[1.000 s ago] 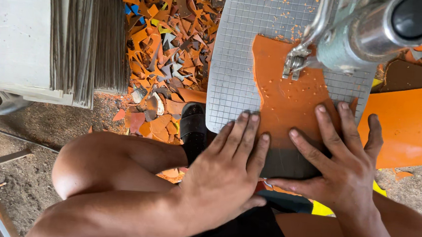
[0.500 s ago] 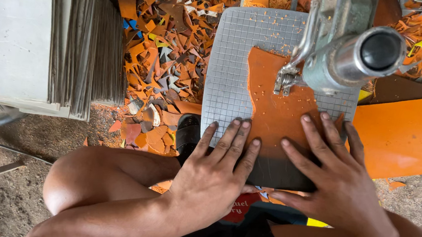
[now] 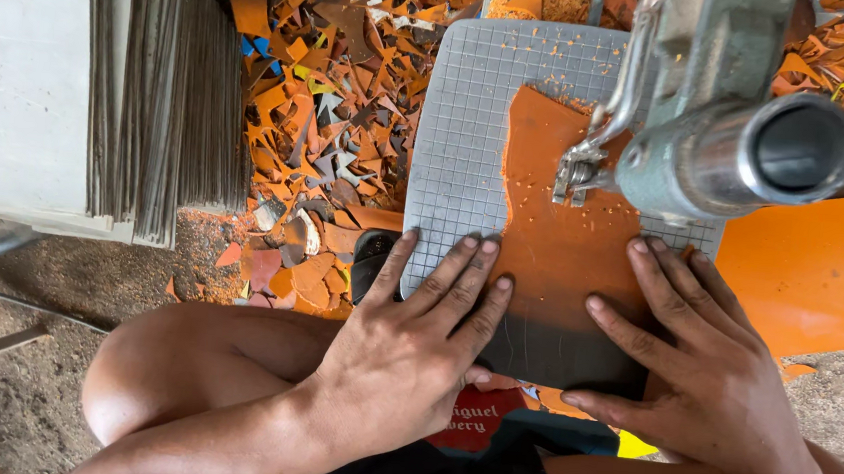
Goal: The person uses a vertical cutting machine to cut an orange leather sheet into a curved shape. They guide the material with both hands along a grid mat, repeatedly repositioning the sheet to follow the cut path. Cut leather scraps accumulate around the workspace.
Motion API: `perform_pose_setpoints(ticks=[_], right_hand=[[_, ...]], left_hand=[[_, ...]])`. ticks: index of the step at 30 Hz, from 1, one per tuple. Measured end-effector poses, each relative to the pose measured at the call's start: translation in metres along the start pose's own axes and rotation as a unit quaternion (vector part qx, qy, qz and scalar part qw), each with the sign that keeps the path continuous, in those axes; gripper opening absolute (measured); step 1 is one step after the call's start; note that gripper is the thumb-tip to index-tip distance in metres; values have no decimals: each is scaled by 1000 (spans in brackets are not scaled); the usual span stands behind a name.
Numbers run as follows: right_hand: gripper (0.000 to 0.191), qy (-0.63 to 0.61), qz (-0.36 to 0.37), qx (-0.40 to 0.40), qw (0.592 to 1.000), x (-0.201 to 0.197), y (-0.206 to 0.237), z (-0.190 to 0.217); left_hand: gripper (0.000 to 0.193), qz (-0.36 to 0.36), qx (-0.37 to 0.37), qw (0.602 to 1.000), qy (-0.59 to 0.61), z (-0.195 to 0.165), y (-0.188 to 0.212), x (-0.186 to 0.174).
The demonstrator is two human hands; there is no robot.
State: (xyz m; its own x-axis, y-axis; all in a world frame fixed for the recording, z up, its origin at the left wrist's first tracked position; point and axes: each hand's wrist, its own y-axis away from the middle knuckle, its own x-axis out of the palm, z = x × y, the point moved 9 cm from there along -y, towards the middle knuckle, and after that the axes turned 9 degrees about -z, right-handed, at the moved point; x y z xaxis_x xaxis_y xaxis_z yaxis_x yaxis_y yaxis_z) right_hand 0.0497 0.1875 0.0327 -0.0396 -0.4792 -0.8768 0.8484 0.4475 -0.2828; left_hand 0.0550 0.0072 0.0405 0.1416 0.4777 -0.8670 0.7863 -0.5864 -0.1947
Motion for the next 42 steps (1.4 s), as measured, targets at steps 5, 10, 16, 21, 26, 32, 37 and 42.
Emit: perform_pose_setpoints(ticks=[5, 10, 16, 21, 26, 32, 37, 42], right_hand=[[77, 6, 7, -5, 1000, 0, -3, -3], [76, -1, -1, -6, 1000, -1, -7, -4], [76, -7, -21, -3, 1000, -2, -11, -1], [77, 4, -39, 10, 999, 0, -14, 4], [79, 8, -82, 23, 996, 5, -13, 16], [79, 32, -96, 47, 994, 13, -14, 23], [80, 74, -104, 65, 990, 18, -16, 32], [78, 85, -111, 88, 986, 27, -22, 40]], left_hand=[[70, 0, 3, 1000, -4, 2, -6, -2], [73, -8, -3, 1000, 13, 5, -7, -3], [72, 3, -7, 1000, 13, 11, -11, -2], [74, 34, -12, 999, -4, 21, -20, -4], [80, 86, 6, 996, -36, 34, -28, -5], [82, 137, -6, 990, -22, 52, -37, -6], [80, 151, 26, 988, -3, 64, -44, -9], [79, 142, -1, 989, -40, 82, -49, -12]])
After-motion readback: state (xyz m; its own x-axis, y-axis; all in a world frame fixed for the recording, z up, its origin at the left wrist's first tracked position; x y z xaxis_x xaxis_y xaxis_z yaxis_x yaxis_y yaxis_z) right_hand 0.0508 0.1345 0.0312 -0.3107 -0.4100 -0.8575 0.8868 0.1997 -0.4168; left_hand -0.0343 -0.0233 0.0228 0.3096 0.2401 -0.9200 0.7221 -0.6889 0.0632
